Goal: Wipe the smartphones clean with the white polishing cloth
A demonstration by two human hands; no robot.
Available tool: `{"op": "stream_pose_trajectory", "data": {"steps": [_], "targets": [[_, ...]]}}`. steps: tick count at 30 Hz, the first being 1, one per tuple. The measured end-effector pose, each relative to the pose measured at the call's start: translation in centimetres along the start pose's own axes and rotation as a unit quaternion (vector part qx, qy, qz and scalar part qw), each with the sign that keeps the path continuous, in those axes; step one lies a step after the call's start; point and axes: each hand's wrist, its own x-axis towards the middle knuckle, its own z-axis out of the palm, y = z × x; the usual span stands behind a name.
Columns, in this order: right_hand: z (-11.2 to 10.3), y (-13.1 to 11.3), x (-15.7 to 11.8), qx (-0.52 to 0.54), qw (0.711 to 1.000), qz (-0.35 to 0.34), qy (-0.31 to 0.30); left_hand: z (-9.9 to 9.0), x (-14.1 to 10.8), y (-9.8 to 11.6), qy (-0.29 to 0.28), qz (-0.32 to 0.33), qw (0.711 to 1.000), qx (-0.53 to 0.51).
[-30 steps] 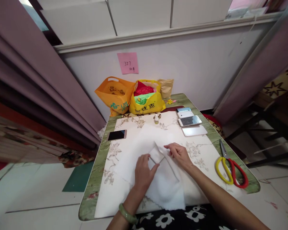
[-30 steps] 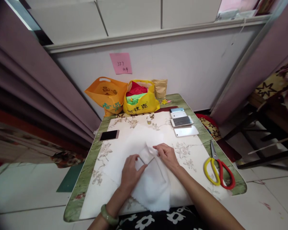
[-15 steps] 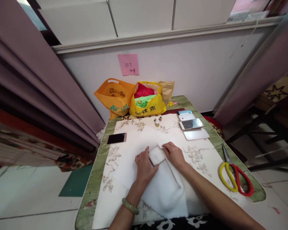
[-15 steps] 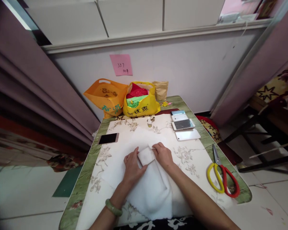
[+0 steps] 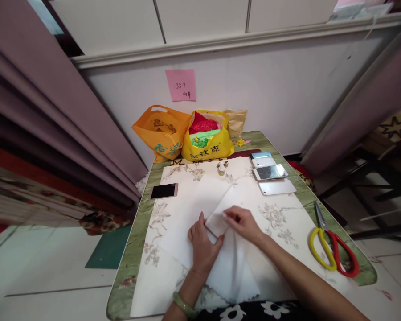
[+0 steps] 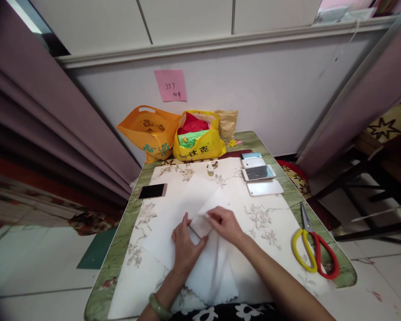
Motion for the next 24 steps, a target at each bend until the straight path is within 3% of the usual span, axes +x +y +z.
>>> {"op": "stream_pose_trajectory", "data": {"steps": [2, 4, 6, 9, 11, 15, 16, 18, 21, 22, 24], "targets": [[1.6, -0.3, -0.3, -0.105, 0.987, -0.057, -0.106, 0.1, 0.0, -0.3, 0.004, 0.003, 1.000, -0.009], [2.2, 0.1, 0.1, -0.185, 0.972, -0.062, -0.132, 0.0, 0.0, -0.4, 0.006, 0.006, 1.000, -0.010], [1.8, 0.8, 1.2, -0.231, 0.969, -0.022, -0.090, 0.0, -0.1, -0.4, 0.004, 0.008, 1.000, -0.005], [0.8, 1.5, 2.6, -0.281, 0.956, 0.078, 0.023, 0.0, -0.1, -0.3, 0.000, 0.006, 1.000, 0.001], [0.6, 1.2, 2.7, -0.300, 0.949, 0.094, 0.033, 0.1, -0.2, -0.4, 0.002, 0.006, 1.000, 0.002], [1.6, 0.4, 1.5, -0.244, 0.949, -0.076, -0.183, 0.2, -0.2, -0.7, 0.009, 0.012, 1.000, -0.012], [1.7, 0.3, 1.4, -0.231, 0.945, -0.096, -0.210, 0.2, -0.2, -0.7, 0.008, 0.012, 1.000, -0.014], [1.8, 0.5, 1.7, -0.250, 0.954, -0.050, -0.156, 0.2, -0.2, -0.7, 0.004, 0.012, 1.000, -0.010], [2.0, 0.8, 2.4, -0.326, 0.942, 0.080, 0.009, 0.1, -0.2, -0.5, 0.000, 0.011, 1.000, 0.009], [2.2, 0.8, 2.4, -0.336, 0.938, 0.082, 0.018, 0.1, -0.2, -0.6, 0.001, 0.014, 1.000, 0.014], [2.7, 0.8, 2.2, -0.317, 0.947, 0.006, -0.057, 0.2, -0.2, -0.7, 0.004, 0.021, 1.000, 0.020]]}}
